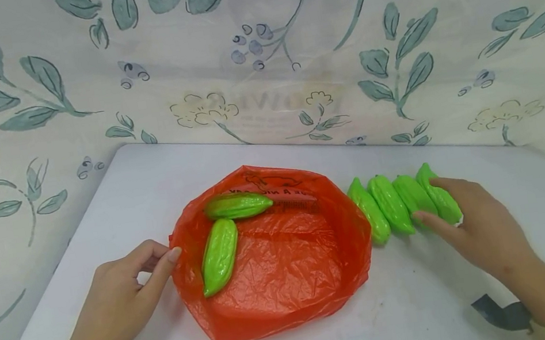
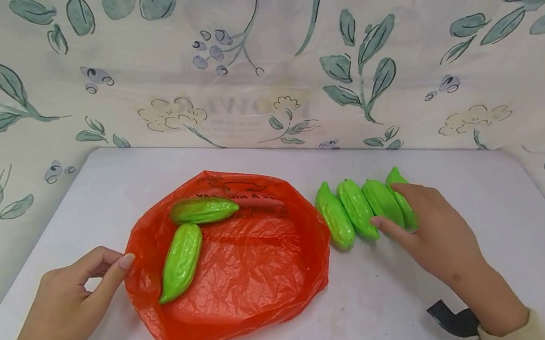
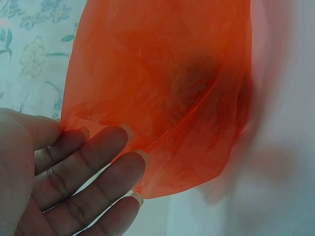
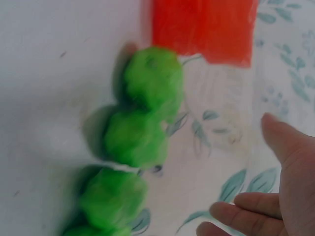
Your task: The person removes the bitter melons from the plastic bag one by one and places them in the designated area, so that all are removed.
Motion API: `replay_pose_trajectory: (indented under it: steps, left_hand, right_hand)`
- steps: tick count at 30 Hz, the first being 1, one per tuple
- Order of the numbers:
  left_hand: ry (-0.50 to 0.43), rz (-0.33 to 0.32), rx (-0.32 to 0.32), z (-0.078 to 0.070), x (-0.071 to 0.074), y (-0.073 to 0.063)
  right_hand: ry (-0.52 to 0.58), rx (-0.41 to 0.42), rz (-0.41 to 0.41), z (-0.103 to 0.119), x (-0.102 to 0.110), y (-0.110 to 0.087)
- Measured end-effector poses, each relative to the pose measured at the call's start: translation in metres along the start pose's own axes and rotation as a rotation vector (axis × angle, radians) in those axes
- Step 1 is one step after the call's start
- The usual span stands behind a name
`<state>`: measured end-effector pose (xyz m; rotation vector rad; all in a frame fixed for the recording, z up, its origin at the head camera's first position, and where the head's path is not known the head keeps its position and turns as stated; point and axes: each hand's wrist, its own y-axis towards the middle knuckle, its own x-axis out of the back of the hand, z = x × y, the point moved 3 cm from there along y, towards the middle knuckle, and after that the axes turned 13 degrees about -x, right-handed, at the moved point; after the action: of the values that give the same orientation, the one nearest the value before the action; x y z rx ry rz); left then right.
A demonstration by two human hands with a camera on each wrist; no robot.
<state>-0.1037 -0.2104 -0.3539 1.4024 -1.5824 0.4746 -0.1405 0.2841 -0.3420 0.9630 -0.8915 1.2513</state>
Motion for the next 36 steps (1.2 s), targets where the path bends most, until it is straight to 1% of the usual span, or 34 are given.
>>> replay_pose_trajectory:
  steps: [8,10,15,20,25,30,33,36]
  left_hand:
    - [0.000,-0.018,-0.026,0.000,0.001,0.001]
    - [0.001,-0.019,-0.025,0.000,0.001,0.001]
    - [0.004,-0.015,-0.019,0.001,0.000,-0.001]
    - [0.000,-0.008,-0.004,0.002,0.000,-0.001]
    - [-0.002,-0.006,0.002,0.002,0.001,-0.001]
    - [-0.001,-0.011,-0.008,0.002,0.001,-0.002]
    - [-0.005,-0.018,-0.014,0.002,0.002,-0.002]
    - [-0.002,-0.020,-0.015,0.002,0.002,-0.001]
  right_hand:
    - [-0.031,0.106,0.029,0.047,0.006,-0.006]
    - [-0.032,0.159,0.019,0.059,0.006,-0.007]
    - [-0.030,0.322,-0.010,0.091,0.006,-0.009]
    - [-0.049,0.437,0.013,0.119,0.002,-0.009]
    - [-0.062,0.548,0.017,0.140,-0.001,-0.009]
    - [-0.070,0.629,0.022,0.159,-0.004,-0.008]
    - [-0.108,0.667,0.037,0.171,-0.007,-0.006]
    - [-0.167,0.691,0.074,0.183,-0.011,-0.004]
